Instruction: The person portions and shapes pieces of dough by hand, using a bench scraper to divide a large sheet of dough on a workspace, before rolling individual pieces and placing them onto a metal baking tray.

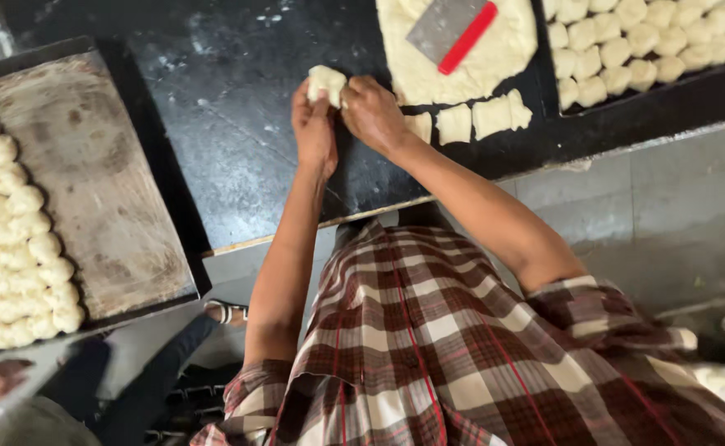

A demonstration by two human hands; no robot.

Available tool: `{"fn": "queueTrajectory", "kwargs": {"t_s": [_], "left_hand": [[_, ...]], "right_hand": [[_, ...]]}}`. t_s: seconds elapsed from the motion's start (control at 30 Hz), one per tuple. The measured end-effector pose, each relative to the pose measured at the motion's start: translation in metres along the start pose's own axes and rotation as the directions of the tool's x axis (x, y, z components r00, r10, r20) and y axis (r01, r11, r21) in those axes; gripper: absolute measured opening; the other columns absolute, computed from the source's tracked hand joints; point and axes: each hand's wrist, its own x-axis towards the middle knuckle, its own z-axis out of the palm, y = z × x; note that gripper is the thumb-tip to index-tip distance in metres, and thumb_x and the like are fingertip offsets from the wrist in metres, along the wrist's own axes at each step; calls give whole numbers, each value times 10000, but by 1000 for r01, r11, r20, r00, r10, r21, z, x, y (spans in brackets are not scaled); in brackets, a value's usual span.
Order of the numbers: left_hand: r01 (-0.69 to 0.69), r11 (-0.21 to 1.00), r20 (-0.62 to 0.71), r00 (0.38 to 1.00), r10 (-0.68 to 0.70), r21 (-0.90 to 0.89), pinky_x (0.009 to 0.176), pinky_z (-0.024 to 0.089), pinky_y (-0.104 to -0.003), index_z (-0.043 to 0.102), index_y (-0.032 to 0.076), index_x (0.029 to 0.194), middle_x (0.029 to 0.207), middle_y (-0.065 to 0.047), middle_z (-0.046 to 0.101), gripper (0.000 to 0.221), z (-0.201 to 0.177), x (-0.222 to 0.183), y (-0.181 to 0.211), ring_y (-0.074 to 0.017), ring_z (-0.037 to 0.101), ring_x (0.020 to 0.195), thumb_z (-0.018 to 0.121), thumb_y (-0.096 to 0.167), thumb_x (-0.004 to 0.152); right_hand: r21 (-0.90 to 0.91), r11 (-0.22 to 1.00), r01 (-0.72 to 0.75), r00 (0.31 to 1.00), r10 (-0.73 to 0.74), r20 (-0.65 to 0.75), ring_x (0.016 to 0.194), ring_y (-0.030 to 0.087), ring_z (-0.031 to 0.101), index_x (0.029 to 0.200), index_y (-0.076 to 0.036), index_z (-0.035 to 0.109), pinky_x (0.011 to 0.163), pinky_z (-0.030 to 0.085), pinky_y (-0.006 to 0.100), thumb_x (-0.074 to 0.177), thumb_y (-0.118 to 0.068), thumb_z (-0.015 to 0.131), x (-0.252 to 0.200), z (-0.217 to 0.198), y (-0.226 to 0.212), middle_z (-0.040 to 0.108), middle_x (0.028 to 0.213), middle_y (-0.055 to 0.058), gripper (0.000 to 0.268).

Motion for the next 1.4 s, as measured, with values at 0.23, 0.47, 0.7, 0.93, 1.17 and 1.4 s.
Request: {"fn": "queueTrajectory", "kwargs": {"t_s": [0.23, 0.47, 0.7, 0.93, 1.17, 1.4], "left_hand": [[54, 981, 223, 970, -96, 188, 1028, 566, -350, 590, -17, 1371, 1282, -105, 696, 332, 17, -9, 33, -200, 684, 1160, 570, -52, 1042], [69, 902, 515, 802, -305, 426, 944, 517, -209, 276, 301, 1540, 1277, 65, 622, 880, 105, -60, 108, -49, 630, 1105, 649, -97, 851], [335, 899, 272, 870, -410, 283, 955, 576, -321, 614, -16, 1388, 1188, -94, 704, 362, 145, -52, 86, -142, 660, 1022, 508, -74, 1047], [-118, 731, 444, 855, -269, 672, 765, 515, -269, 640, 30, 1327, 1277, -73, 625, 423, 172, -55, 78, -111, 611, 906, 596, -127, 937], [34, 918, 254, 956, -144, 395, 819, 581, -243, 672, 27, 1039, 1161, -53, 712, 328, 173, -22, 20, -71, 677, 974, 619, -195, 803], [61, 763, 211, 944, -253, 643, 658, 473, -197, 660, 47, 1221, 1035, -37, 647, 357, 196, -38, -1, -35, 550, 728, 772, -88, 910]], "right_hand": [[572, 814, 101, 986, -7, -165, 1131, 272, 710, 1301, 9, 676, 949, 563, 393, 1018, -184, 749, -56, -105, -55, 710, 1275, 194, 350], [909, 394, -136, 973, 224, 48, 983, 106, 642, 1238, -102, 637, 857, 599, 256, 931, -182, 838, -49, -134, -1, 625, 1084, 3, 375], [-92, 906, 412, 822, -413, -392, 1061, 315, 650, 1201, -65, 722, 917, 553, 439, 781, -266, 838, -72, -160, 1, 655, 1196, 111, 480], [784, 610, -115, 979, 205, -16, 1003, 182, 658, 1163, -86, 704, 898, 570, 318, 907, -113, 846, -55, -193, 40, 673, 1057, 64, 294], [918, 75, -390, 913, -103, 396, 849, 198, 709, 999, 22, 746, 807, 607, 338, 912, -55, 817, -87, -183, 88, 749, 952, 133, 136], [900, 361, -245, 958, 236, 166, 1158, 144, 627, 1362, -93, 537, 943, 584, 326, 919, -160, 753, -102, -194, 125, 541, 1390, 59, 497]]}}
